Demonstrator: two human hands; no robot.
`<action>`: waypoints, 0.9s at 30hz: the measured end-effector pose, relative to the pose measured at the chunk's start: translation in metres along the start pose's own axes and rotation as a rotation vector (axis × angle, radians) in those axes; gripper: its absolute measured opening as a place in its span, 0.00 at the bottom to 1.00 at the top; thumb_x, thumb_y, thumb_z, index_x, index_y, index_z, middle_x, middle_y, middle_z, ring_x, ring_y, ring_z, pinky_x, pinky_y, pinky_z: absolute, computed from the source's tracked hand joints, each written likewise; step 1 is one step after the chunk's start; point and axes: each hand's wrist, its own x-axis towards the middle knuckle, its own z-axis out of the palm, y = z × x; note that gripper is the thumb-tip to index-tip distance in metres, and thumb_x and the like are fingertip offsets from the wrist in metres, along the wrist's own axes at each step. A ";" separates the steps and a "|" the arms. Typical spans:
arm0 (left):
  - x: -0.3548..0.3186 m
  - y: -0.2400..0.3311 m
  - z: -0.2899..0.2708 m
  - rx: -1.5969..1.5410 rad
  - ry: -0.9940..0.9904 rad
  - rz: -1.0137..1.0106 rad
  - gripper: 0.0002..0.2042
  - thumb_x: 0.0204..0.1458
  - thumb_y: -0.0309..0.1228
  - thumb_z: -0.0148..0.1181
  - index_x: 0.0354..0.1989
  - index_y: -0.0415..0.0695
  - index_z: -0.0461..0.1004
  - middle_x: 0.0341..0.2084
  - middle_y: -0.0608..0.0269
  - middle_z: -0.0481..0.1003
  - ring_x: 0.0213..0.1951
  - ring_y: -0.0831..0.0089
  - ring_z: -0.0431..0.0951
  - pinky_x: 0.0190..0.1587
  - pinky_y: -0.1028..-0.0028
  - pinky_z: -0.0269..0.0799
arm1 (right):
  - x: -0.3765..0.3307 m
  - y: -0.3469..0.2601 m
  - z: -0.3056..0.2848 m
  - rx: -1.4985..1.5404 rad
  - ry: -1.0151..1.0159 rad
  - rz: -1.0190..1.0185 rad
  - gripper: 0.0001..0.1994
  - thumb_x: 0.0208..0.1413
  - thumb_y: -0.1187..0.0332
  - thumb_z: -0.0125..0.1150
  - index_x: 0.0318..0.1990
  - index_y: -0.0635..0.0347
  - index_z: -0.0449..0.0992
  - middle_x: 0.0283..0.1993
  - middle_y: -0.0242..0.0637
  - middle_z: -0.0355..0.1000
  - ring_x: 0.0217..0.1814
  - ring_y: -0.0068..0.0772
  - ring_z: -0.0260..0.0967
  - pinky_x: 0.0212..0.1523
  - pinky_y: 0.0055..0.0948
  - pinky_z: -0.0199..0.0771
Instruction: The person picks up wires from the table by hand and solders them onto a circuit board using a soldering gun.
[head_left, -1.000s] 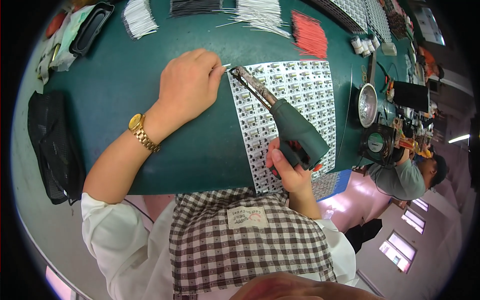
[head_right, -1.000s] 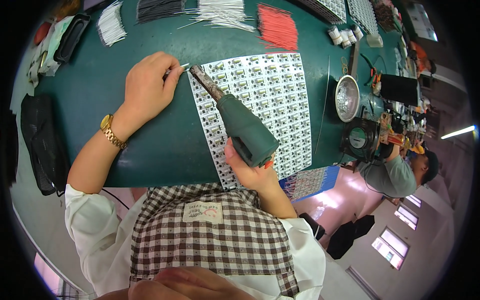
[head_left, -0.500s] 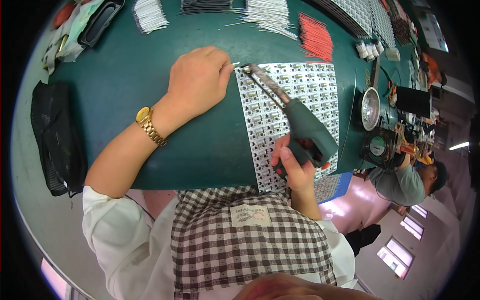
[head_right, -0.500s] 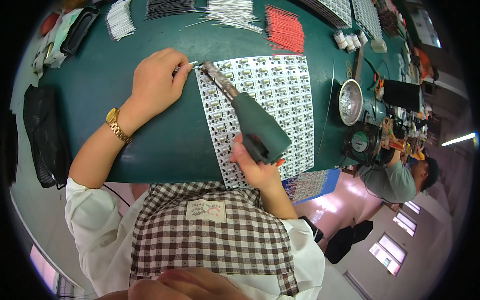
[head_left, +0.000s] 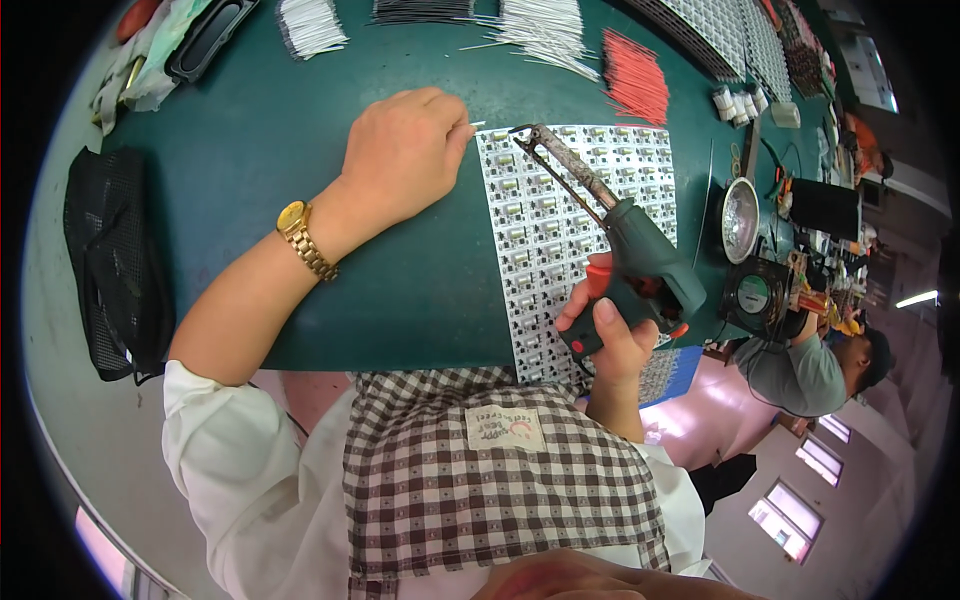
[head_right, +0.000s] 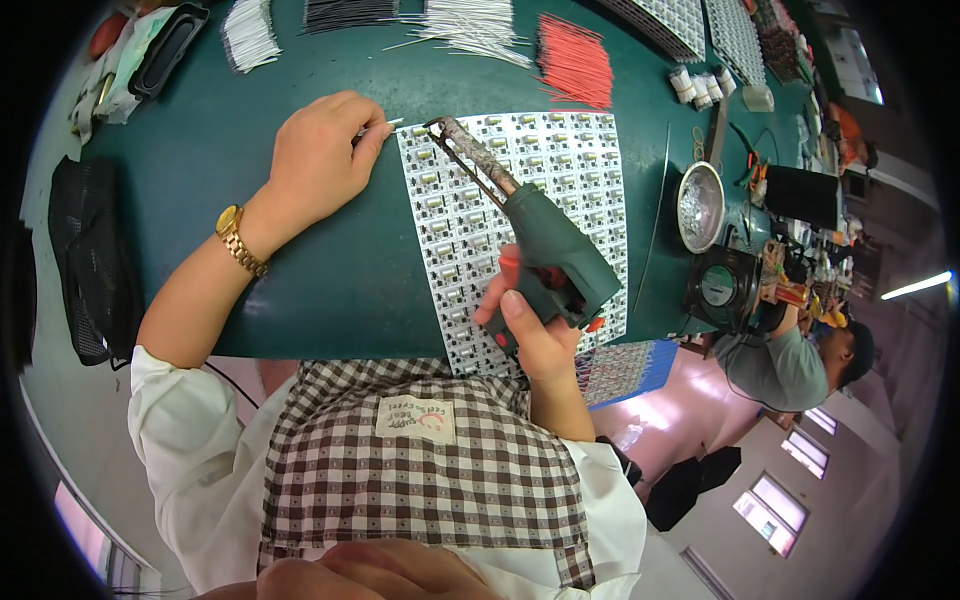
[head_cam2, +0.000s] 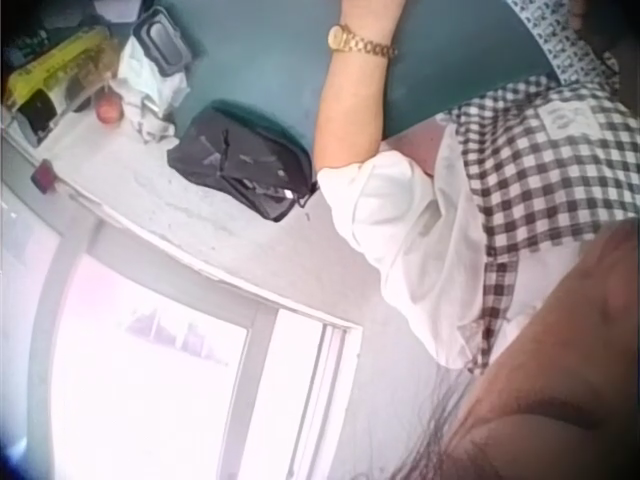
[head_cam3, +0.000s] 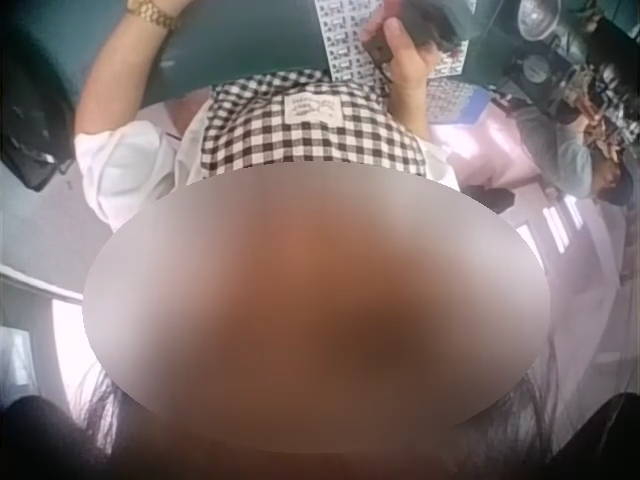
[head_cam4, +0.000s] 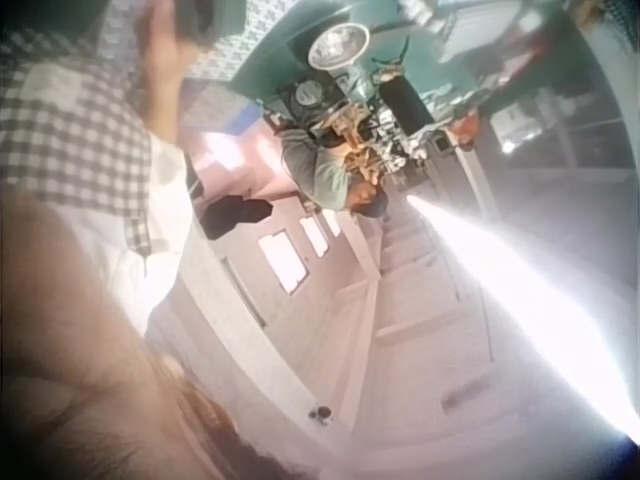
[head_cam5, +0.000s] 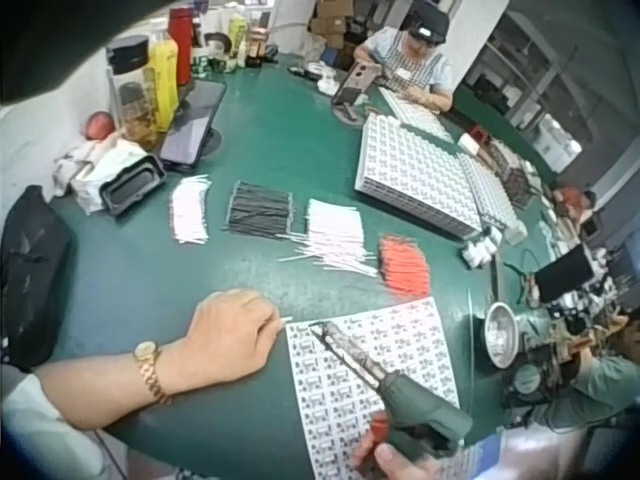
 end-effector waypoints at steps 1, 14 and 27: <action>0.000 0.000 -0.001 0.000 0.000 0.001 0.05 0.48 0.28 0.60 0.25 0.43 0.71 0.22 0.61 0.72 0.28 0.59 0.73 0.29 0.65 0.68 | 0.000 0.000 0.000 -0.002 -0.018 -0.002 0.22 0.51 0.68 0.58 0.52 0.72 0.64 0.27 0.43 0.70 0.22 0.31 0.70 0.24 0.28 0.74; 0.003 0.013 -0.030 -0.425 -0.201 -0.485 0.06 0.49 0.26 0.63 0.33 0.38 0.78 0.26 0.64 0.77 0.26 0.81 0.72 0.30 0.79 0.69 | -0.007 0.001 -0.004 0.087 -0.035 -0.032 0.19 0.53 0.72 0.57 0.52 0.69 0.66 0.28 0.40 0.70 0.26 0.27 0.68 0.29 0.25 0.69; -0.003 0.017 -0.006 -0.033 -0.136 -0.218 0.05 0.51 0.30 0.57 0.29 0.42 0.74 0.25 0.62 0.73 0.25 0.65 0.73 0.29 0.69 0.67 | -0.005 0.005 0.008 -0.017 -0.142 -0.032 0.15 0.56 0.76 0.55 0.51 0.67 0.65 0.32 0.34 0.69 0.28 0.21 0.67 0.28 0.22 0.70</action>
